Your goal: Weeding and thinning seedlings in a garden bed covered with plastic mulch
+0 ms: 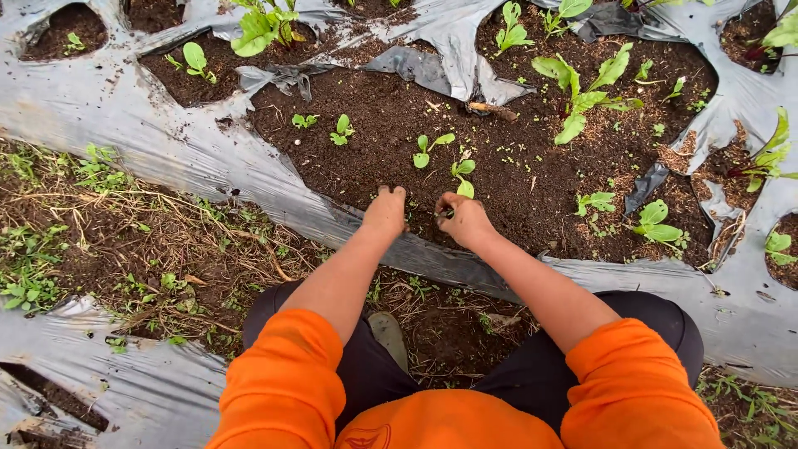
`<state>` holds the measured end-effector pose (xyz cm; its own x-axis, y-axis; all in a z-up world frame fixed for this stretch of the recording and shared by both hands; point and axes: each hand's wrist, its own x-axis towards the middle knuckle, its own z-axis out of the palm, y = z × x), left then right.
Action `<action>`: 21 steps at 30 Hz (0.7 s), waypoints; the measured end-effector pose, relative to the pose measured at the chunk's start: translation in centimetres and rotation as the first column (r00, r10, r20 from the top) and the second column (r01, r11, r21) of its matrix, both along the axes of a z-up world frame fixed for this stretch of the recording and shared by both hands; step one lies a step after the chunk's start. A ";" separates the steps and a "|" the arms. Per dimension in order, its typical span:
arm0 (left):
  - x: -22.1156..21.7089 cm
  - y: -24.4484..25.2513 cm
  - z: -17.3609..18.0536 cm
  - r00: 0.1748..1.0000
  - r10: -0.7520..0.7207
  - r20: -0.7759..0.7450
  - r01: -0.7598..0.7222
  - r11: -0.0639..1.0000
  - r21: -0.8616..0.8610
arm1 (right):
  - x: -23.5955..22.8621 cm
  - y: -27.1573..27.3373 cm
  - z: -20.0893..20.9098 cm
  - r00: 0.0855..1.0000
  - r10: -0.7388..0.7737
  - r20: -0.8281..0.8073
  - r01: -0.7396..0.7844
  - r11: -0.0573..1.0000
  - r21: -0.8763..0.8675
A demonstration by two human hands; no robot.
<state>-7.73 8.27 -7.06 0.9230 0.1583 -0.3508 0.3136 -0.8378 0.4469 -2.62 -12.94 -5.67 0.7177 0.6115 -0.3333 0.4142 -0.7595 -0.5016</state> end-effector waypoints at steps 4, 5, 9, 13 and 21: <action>-0.3 -1.6 -2.1 0.998 -0.024 -0.054 0.031 0.991 0.132 | 2.0 0.6 4.5 0.995 -0.085 -0.059 0.092 0.987 0.128; -0.3 -1.4 -3.4 0.999 -0.016 -0.036 0.019 0.996 0.088 | 2.4 0.7 5.5 0.996 -0.076 -0.046 0.082 0.987 0.138; 0.2 -0.2 -1.5 0.999 -0.024 0.032 0.024 1.000 0.007 | 2.7 0.1 8.0 0.990 -0.109 -0.090 0.121 0.982 0.142; 2.2 1.2 -1.5 0.964 0.183 0.193 -0.139 0.965 -0.222 | 3.1 -0.6 10.5 0.985 -0.124 -0.117 0.140 0.980 0.145; 1.6 -2.1 -6.8 0.979 -0.127 0.157 0.117 0.991 0.069 | 4.2 -2.3 8.9 0.971 -0.166 -0.171 0.192 0.969 0.154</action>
<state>-6.14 6.20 -13.86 0.9802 0.0570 -0.1898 0.1354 -0.8919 0.4314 1.56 -15.21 3.21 0.7681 0.5346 -0.3525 0.1859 -0.7129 -0.6762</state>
